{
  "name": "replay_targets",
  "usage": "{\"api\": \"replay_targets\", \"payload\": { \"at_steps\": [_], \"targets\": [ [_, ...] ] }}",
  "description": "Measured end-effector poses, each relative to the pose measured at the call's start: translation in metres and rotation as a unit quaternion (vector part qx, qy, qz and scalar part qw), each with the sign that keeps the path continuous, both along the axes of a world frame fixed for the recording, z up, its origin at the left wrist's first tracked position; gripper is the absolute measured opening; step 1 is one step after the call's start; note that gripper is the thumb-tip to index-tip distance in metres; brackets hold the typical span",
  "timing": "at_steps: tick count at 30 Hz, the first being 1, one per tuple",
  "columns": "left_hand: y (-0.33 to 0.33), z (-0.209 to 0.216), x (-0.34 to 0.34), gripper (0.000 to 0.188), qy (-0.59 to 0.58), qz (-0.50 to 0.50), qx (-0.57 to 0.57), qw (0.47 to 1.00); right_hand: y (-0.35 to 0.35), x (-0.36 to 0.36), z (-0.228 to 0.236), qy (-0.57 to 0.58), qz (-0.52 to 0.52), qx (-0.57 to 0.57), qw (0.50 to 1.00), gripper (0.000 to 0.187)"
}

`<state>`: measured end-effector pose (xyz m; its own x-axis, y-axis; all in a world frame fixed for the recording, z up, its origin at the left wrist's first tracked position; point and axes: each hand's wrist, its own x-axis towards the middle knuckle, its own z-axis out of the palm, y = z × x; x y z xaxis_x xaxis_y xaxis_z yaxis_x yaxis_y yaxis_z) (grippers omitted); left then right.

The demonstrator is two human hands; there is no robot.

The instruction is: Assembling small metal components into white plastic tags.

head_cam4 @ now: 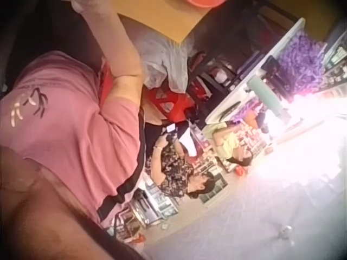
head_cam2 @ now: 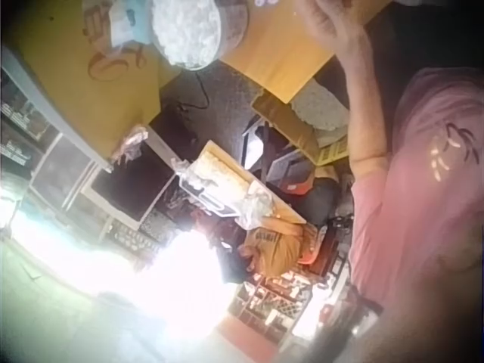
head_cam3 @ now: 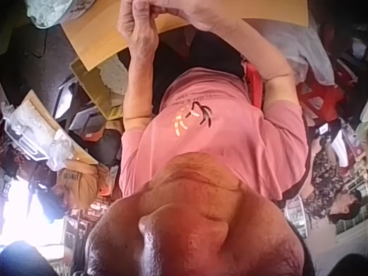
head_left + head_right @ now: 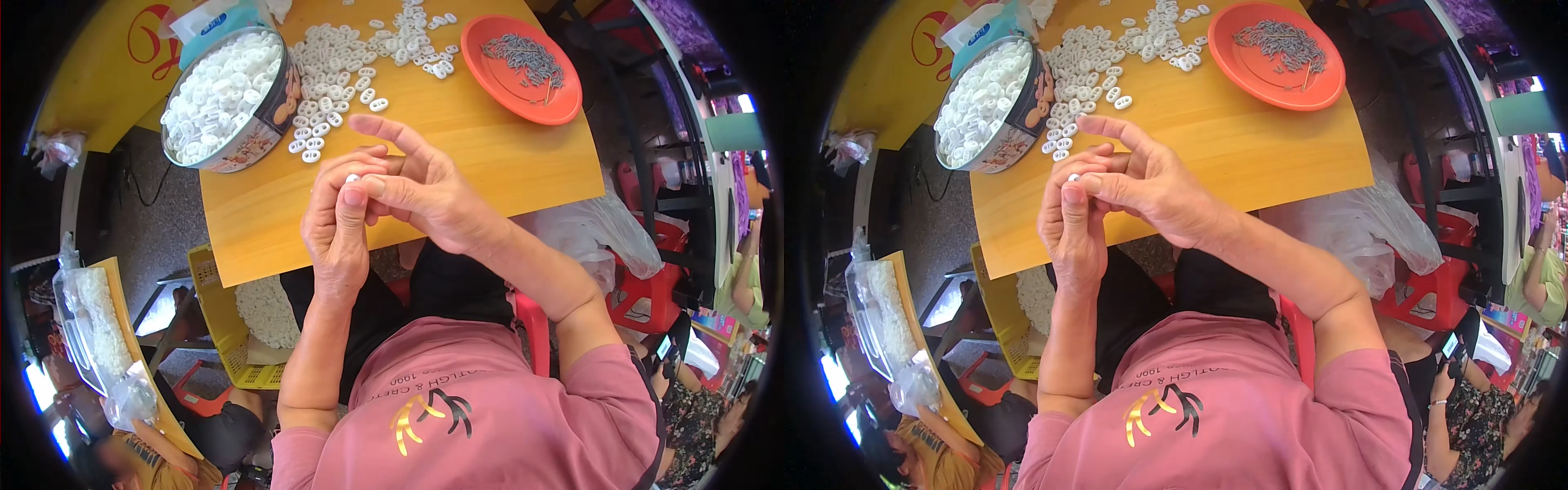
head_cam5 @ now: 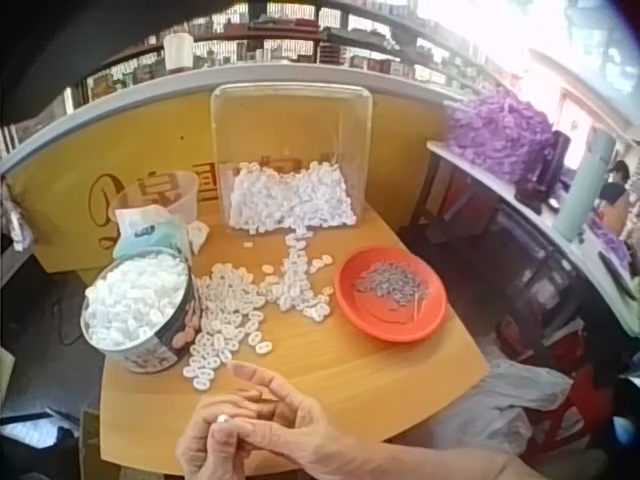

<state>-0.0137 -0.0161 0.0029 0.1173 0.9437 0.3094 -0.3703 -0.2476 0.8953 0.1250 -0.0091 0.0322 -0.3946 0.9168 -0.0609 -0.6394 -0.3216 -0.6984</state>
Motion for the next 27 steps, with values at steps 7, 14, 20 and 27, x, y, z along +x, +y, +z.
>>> {"api": "replay_targets", "payload": {
  "at_steps": [7, 14, 20, 27],
  "targets": [
    [-0.004, 0.005, -0.032, 0.026, 0.071, 0.065, -0.011, 0.995, 0.011, -0.001, -0.001, -0.116, 0.009, 0.046, 0.992, 0.059],
    [-0.041, 0.002, -0.169, 0.023, 0.094, 0.273, -0.081, 0.954, 0.065, 0.06, -0.006, -0.545, -0.143, 0.257, 0.785, 0.025],
    [-0.082, -0.046, -0.237, 0.043, 0.378, 0.4, -0.177, 0.816, 0.088, 0.074, -0.001, -0.655, -0.132, 0.34, 0.662, 0.018],
    [-0.076, -0.006, -0.167, 0.024, 0.364, 0.423, -0.01, 0.83, 0.122, 0.087, 0.005, -0.775, -0.205, 0.426, 0.419, 0.017]
  ]
}}
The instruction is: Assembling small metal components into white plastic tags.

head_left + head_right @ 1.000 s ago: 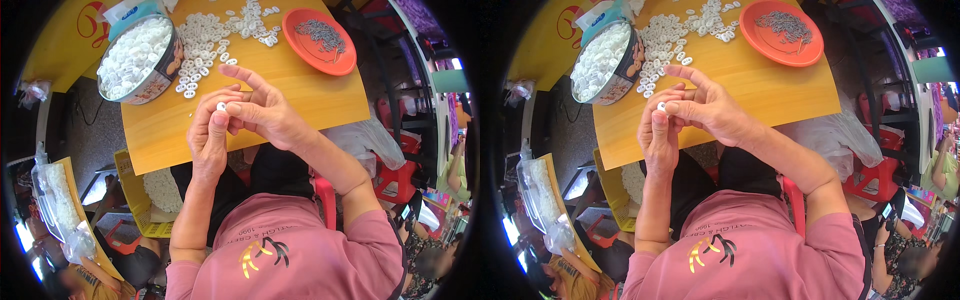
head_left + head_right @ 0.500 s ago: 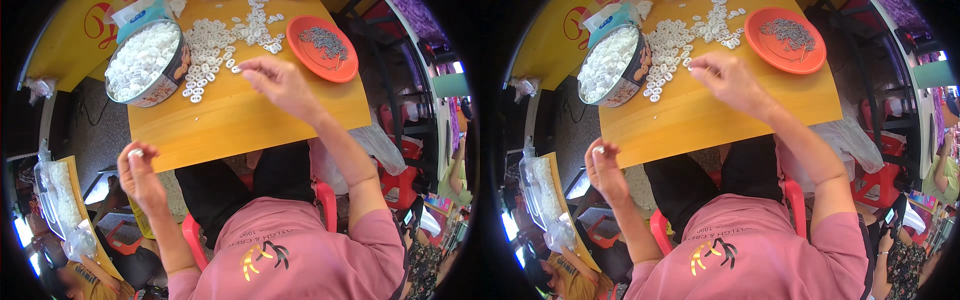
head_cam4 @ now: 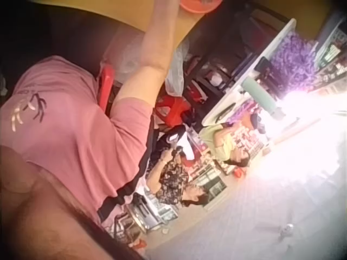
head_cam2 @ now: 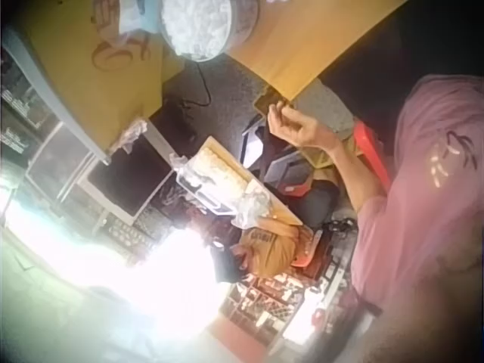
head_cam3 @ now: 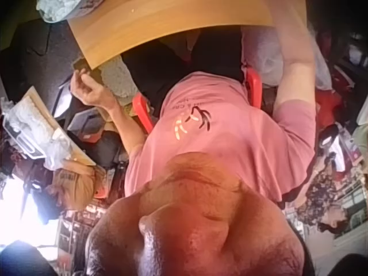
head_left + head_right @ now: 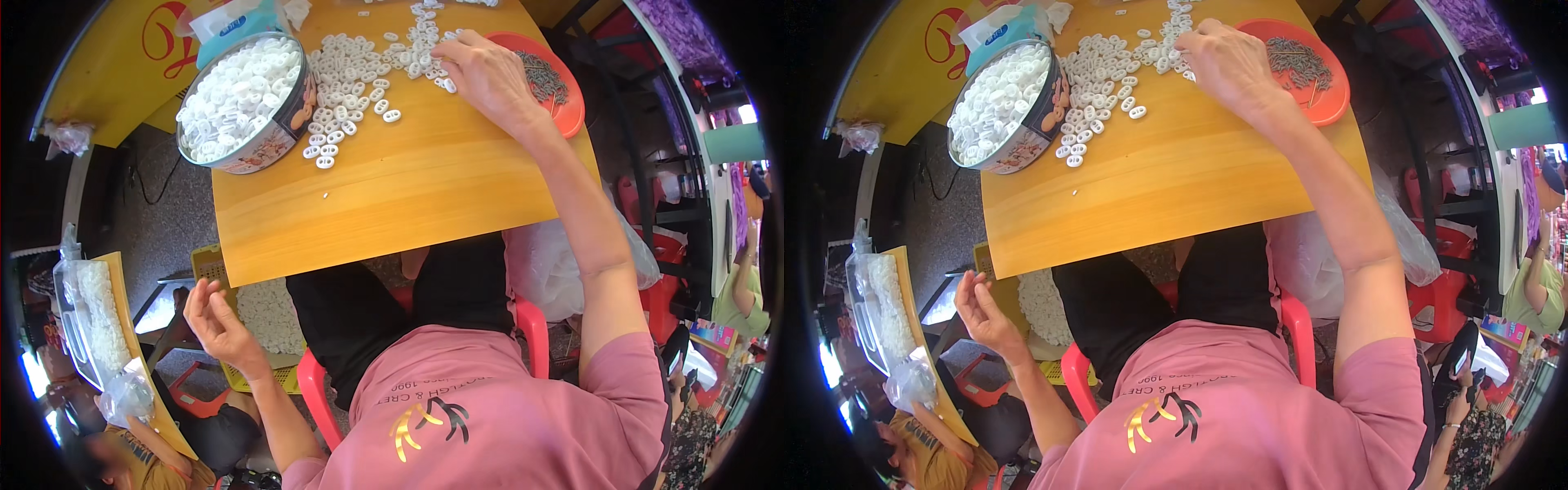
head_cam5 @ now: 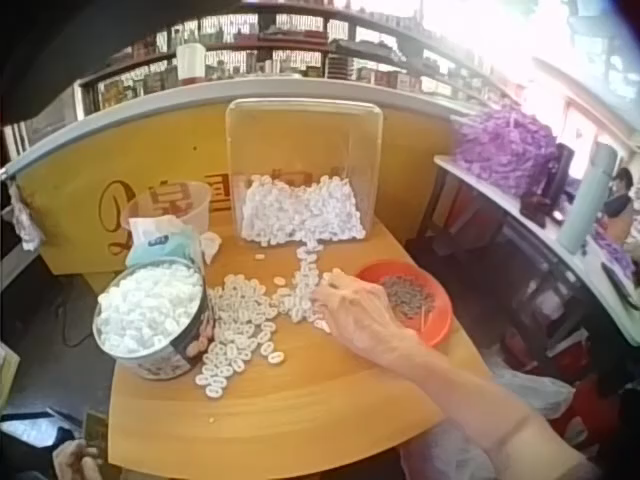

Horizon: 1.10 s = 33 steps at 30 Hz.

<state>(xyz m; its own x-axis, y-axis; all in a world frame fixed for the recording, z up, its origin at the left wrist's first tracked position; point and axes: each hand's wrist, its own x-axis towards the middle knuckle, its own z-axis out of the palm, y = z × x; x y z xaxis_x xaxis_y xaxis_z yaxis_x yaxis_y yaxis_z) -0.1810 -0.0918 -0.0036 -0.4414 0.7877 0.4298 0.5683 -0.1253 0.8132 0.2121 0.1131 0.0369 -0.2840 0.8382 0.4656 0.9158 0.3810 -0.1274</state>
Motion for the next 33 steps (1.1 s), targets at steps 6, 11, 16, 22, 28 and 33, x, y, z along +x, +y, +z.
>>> {"api": "replay_targets", "payload": {
  "at_steps": [6, 11, 16, 22, 28, 33],
  "targets": [
    [0.035, 0.02, 0.082, 0.025, -0.006, -0.192, 0.077, 0.978, 0.019, -0.008, -0.017, -0.063, 0.083, 0.02, 0.994, 0.019],
    [0.067, 0.019, 0.125, 0.024, -0.033, -0.274, 0.077, 0.958, 0.022, -0.011, -0.02, -0.091, 0.09, 0.023, 0.992, 0.009],
    [0.083, 0.01, 0.148, 0.018, -0.047, -0.35, 0.02, 0.935, 0.014, -0.014, -0.023, -0.044, 0.109, 0.045, 0.992, 0.009],
    [0.086, 0.003, 0.159, 0.016, -0.131, -0.364, -0.008, 0.922, 0.005, -0.015, -0.012, 0.019, 0.124, -0.026, 0.992, 0.011],
    [0.087, 0.0, 0.157, 0.015, -0.192, -0.366, -0.051, 0.909, 0.006, -0.021, -0.012, -0.057, 0.083, -0.067, 0.993, 0.015],
    [0.087, -0.001, 0.155, 0.014, -0.198, -0.368, -0.062, 0.906, -0.001, -0.021, -0.002, -0.038, 0.087, -0.126, 0.987, 0.017]
  ]
}}
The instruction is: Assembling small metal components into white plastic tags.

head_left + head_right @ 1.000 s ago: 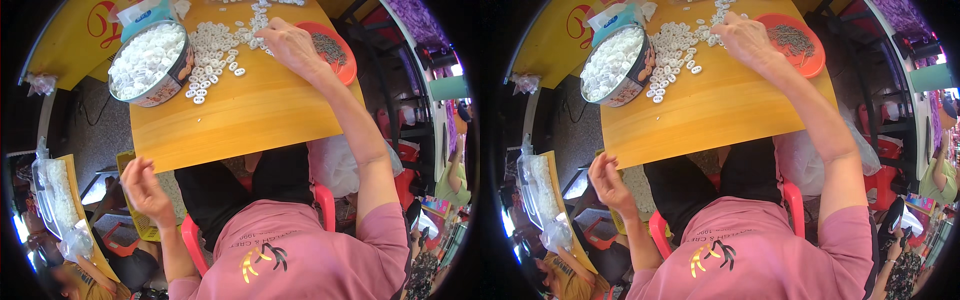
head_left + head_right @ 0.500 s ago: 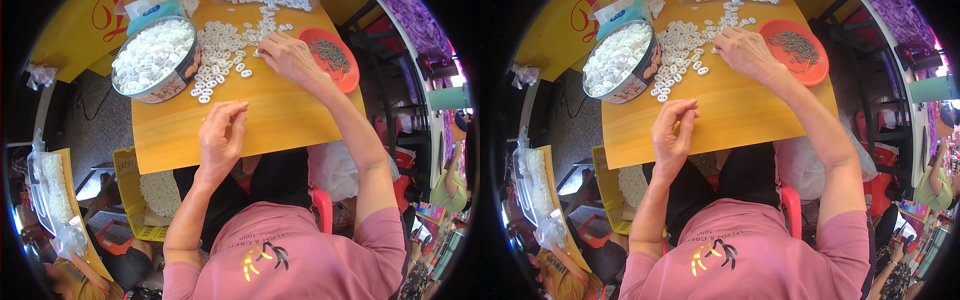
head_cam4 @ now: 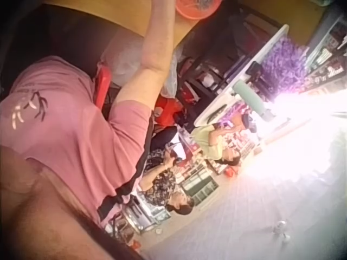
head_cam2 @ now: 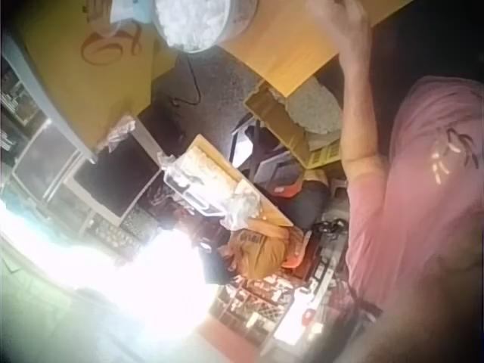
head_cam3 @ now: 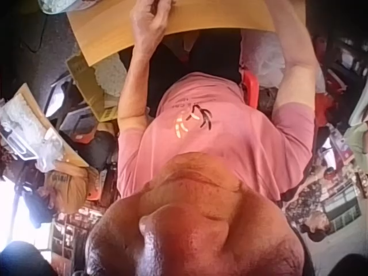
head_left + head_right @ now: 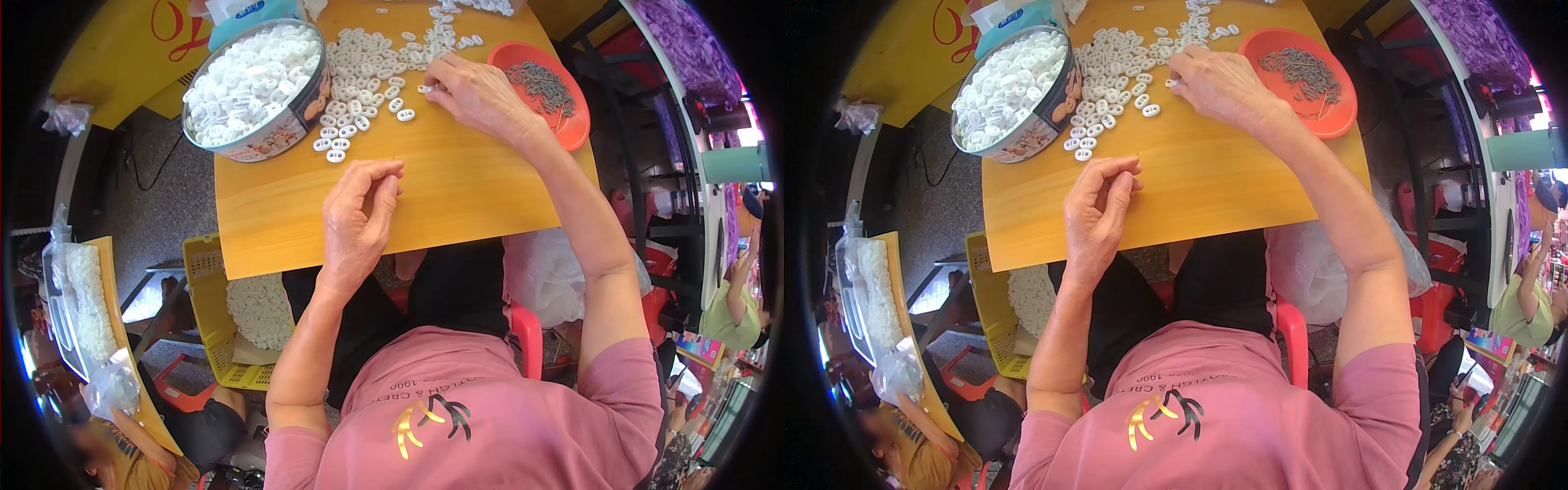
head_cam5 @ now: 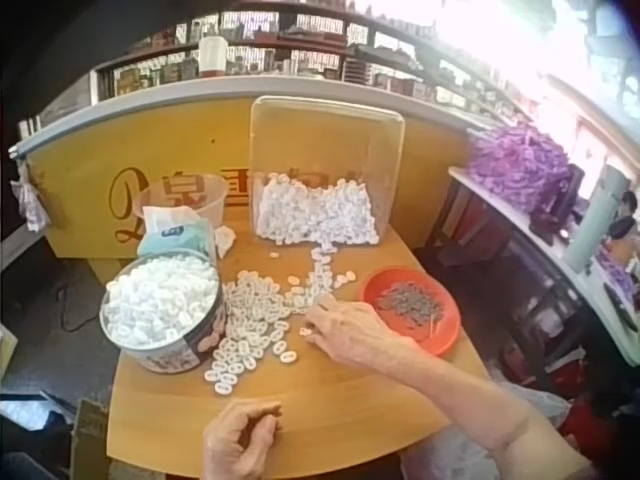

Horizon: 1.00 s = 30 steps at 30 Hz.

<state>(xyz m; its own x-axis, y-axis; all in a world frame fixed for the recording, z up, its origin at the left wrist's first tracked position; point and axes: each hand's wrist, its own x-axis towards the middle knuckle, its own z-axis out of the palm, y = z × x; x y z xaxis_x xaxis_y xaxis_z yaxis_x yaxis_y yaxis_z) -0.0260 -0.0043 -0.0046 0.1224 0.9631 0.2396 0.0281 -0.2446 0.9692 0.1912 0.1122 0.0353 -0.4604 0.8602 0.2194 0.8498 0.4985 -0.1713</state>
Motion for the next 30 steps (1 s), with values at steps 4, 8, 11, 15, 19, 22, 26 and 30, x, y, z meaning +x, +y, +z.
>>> {"api": "replay_targets", "payload": {
  "at_steps": [4, 8, 11, 15, 19, 22, 26, 30],
  "targets": [
    [-0.001, 0.001, 0.0, 0.017, 0.019, -0.025, -0.011, 0.999, 0.004, 0.01, -0.001, 0.064, -0.006, 0.004, 0.998, 0.018],
    [0.001, -0.002, 0.003, 0.013, 0.029, 0.01, 0.029, 0.999, 0.014, 0.002, -0.002, 0.063, 0.001, 0.039, 0.997, 0.018],
    [0.0, -0.001, 0.003, 0.012, 0.036, 0.013, 0.028, 0.999, 0.018, -0.005, -0.004, 0.057, 0.009, 0.032, 0.998, 0.018],
    [-0.001, 0.0, 0.003, 0.012, 0.04, 0.011, 0.022, 0.999, 0.017, -0.002, -0.004, 0.064, 0.008, 0.04, 0.997, 0.018],
    [-0.001, 0.0, 0.002, 0.012, 0.038, 0.011, 0.027, 0.999, 0.005, -0.002, -0.008, -0.026, -0.027, 0.017, 0.999, 0.018],
    [-0.001, 0.001, 0.0, 0.015, 0.071, -0.014, 0.016, 0.997, -0.001, -0.004, -0.006, -0.011, -0.054, -0.005, 0.998, 0.018],
    [-0.001, 0.002, 0.003, 0.013, 0.039, -0.005, -0.006, 0.999, -0.005, -0.003, -0.012, 0.014, -0.021, 0.028, 0.999, 0.019],
    [0.002, 0.005, 0.005, 0.013, 0.026, 0.008, -0.037, 0.999, -0.028, -0.005, 0.004, 0.277, -0.024, -0.242, 0.93, 0.02]
  ]
}}
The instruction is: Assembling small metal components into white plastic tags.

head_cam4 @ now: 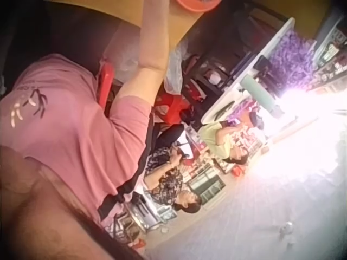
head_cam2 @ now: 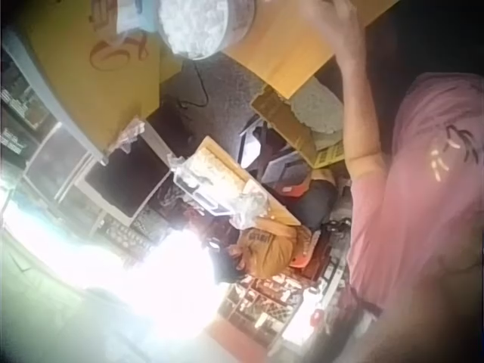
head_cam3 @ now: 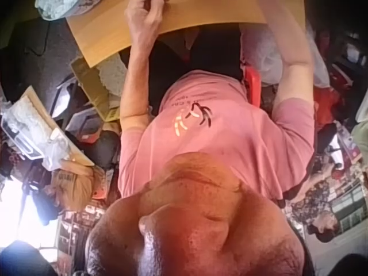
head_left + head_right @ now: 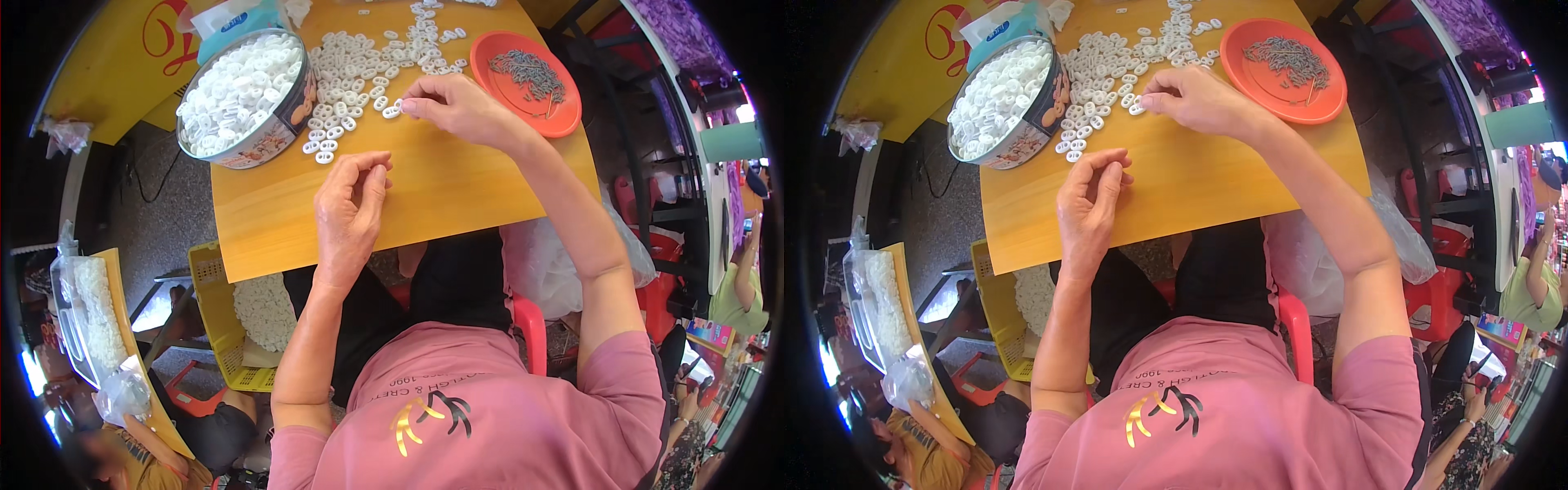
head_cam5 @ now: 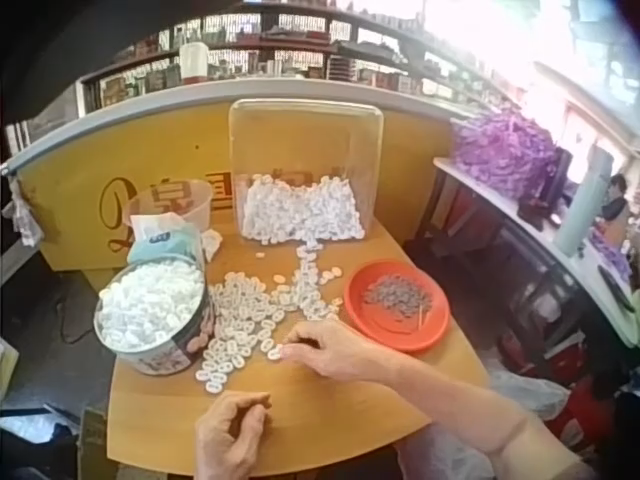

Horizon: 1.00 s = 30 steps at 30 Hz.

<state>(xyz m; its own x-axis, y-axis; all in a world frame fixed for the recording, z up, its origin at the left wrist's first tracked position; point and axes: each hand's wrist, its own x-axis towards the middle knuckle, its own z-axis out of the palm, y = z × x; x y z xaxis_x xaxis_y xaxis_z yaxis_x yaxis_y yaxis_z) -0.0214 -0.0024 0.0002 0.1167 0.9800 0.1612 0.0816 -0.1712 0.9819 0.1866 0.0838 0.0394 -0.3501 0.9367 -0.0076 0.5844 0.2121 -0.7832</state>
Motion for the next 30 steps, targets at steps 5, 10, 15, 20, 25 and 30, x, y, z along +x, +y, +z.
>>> {"api": "replay_targets", "payload": {
  "at_steps": [5, 10, 15, 20, 25, 30],
  "targets": [
    [0.008, 0.014, 0.015, 0.02, -0.093, 0.003, -0.037, 0.995, -0.027, 0.0, 0.005, 0.268, 0.02, -0.257, 0.928, 0.025],
    [0.019, 0.008, 0.027, 0.021, -0.18, -0.067, -0.033, 0.981, -0.041, 0.007, 0.005, 0.409, 0.057, -0.391, 0.822, 0.026],
    [0.017, 0.003, 0.028, 0.012, -0.247, -0.038, -0.045, 0.967, -0.053, 0.004, 0.003, 0.405, 0.044, -0.395, 0.823, 0.032],
    [0.015, 0.005, 0.022, 0.013, -0.277, -0.059, -0.123, 0.951, -0.058, 0.027, 0.017, 0.224, -0.001, -0.175, 0.959, 0.028],
    [0.014, 0.002, 0.025, 0.013, -0.248, -0.071, -0.166, 0.952, -0.028, 0.096, 0.015, -0.08, -0.121, 0.243, 0.959, 0.019],
    [0.015, 0.002, 0.028, 0.014, -0.245, -0.075, -0.171, 0.951, -0.01, 0.153, 0.012, -0.236, -0.192, 0.233, 0.924, 0.014]
  ]
}}
